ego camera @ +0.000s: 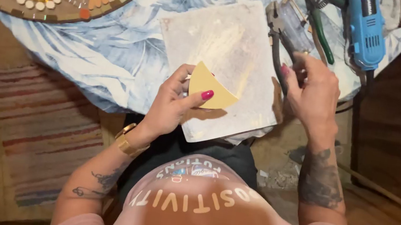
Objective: Sanding the edges of a small mosaic tile using a piece of sandpaper on a workbench.
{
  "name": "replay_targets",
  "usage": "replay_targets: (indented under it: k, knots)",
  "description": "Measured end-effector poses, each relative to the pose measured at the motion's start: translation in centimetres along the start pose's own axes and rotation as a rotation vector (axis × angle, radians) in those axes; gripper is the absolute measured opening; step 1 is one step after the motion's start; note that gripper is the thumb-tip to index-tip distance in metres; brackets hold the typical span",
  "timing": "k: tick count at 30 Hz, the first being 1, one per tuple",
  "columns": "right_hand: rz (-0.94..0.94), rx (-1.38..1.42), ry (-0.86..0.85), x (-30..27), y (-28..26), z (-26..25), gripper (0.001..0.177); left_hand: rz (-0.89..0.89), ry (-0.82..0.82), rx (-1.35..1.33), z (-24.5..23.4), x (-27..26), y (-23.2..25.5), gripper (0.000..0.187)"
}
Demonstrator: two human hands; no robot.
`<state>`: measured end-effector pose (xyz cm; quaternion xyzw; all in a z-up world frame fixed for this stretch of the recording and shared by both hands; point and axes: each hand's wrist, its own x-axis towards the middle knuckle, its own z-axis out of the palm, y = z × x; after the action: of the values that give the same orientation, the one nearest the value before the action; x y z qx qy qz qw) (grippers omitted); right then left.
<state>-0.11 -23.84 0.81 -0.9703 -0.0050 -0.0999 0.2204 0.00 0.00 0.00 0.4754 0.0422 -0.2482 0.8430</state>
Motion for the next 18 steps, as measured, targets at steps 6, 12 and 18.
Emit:
replay_targets:
  k: [6,12,18]
  knots:
    - [0.074,-0.043,0.076,-1.5,3.9,3.2,0.03,-0.001,-0.089,0.029,-1.9,1.6,-3.6,0.033]
    - [0.075,-0.075,0.168,-2.7,4.1,2.2,0.022,-0.028,-0.126,0.051,0.0,1.3,-2.6,0.029]
    - [0.238,-0.056,0.038,-7.1,1.3,1.7,0.036,-0.041,-0.18,0.273,-1.0,2.6,-3.6,0.02]
